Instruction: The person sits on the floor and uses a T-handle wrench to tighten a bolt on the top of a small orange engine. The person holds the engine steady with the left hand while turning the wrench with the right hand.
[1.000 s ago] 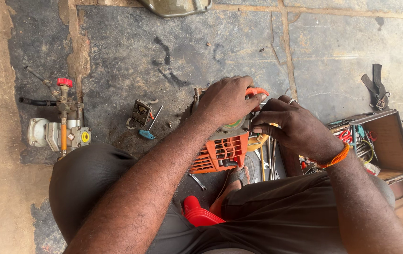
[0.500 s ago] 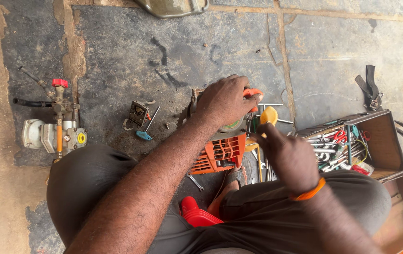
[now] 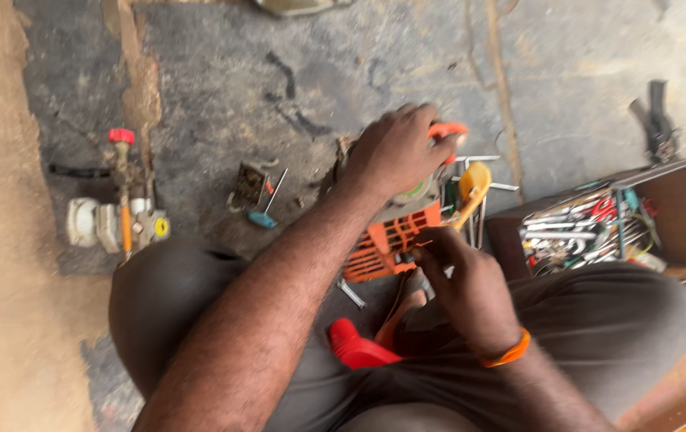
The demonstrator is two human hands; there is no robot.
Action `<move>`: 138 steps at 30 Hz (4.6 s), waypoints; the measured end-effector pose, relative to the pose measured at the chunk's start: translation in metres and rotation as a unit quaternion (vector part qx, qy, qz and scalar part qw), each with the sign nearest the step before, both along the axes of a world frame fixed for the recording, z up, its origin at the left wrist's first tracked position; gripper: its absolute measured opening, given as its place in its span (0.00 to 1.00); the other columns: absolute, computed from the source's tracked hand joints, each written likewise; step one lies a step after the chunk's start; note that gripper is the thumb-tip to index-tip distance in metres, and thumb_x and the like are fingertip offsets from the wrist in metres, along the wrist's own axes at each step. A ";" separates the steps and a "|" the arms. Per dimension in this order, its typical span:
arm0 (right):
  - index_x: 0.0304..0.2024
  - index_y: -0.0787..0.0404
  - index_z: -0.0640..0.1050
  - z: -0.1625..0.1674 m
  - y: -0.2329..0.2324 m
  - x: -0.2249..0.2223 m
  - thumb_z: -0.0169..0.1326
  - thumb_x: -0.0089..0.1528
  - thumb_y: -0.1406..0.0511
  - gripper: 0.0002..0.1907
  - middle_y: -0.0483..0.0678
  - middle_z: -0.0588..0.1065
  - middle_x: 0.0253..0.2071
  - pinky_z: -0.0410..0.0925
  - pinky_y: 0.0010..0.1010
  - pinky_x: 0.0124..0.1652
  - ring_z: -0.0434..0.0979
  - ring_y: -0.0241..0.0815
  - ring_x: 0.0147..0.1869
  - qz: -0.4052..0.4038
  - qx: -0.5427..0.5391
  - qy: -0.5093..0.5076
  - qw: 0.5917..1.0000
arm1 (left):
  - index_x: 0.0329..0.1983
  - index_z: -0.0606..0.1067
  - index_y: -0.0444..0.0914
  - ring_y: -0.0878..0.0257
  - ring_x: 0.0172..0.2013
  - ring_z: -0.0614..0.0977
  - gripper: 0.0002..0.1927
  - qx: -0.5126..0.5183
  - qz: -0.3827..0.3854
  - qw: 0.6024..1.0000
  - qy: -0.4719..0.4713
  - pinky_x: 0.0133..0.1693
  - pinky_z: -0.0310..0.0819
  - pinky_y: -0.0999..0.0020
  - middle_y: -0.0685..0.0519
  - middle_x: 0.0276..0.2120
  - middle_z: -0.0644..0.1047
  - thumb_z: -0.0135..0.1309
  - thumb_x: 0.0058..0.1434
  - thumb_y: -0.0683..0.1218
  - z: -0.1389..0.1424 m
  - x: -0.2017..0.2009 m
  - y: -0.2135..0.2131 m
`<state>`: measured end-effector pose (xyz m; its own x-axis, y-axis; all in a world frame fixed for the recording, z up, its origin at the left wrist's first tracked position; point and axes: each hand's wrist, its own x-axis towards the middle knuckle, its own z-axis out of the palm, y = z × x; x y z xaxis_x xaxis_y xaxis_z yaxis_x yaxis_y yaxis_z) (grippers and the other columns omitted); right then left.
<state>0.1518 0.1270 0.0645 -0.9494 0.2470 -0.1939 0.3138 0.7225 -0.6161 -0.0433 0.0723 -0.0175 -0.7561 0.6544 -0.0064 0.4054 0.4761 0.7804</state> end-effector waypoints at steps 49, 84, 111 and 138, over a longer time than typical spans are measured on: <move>0.52 0.66 0.82 0.054 0.166 0.086 0.56 0.73 0.59 0.16 0.49 0.82 0.40 0.67 0.26 0.47 0.79 0.36 0.45 -0.316 0.100 0.051 0.942 | 0.42 0.74 0.45 0.50 0.49 0.80 0.15 -0.302 0.028 0.913 0.274 0.47 0.77 0.47 0.49 0.46 0.77 0.57 0.52 0.53 -0.226 0.069 -0.281; 0.58 0.60 0.78 0.075 0.109 -0.028 0.55 0.67 0.61 0.19 0.47 0.83 0.40 0.75 0.32 0.44 0.82 0.36 0.43 0.041 -0.116 0.063 0.990 | 0.58 0.70 0.39 0.54 0.49 0.82 0.28 0.062 -0.113 0.982 0.138 0.50 0.80 0.53 0.44 0.54 0.77 0.64 0.60 0.56 0.118 0.030 -0.043; 0.52 0.63 0.79 0.020 0.105 -0.043 0.53 0.65 0.58 0.19 0.46 0.84 0.43 0.72 0.31 0.50 0.80 0.35 0.49 0.107 -0.182 -0.149 0.966 | 0.34 0.82 0.38 0.55 0.35 0.84 0.24 -0.123 -0.019 0.992 -0.033 0.39 0.82 0.55 0.48 0.26 0.80 0.66 0.54 0.63 0.045 0.012 0.010; 0.49 0.60 0.82 0.005 0.102 -0.069 0.59 0.62 0.57 0.18 0.48 0.85 0.43 0.72 0.34 0.50 0.82 0.38 0.49 0.116 -0.070 -0.147 0.980 | 0.43 0.82 0.42 0.58 0.37 0.87 0.30 -0.039 0.002 0.997 -0.064 0.42 0.82 0.58 0.51 0.31 0.84 0.64 0.52 0.70 0.021 -0.001 0.003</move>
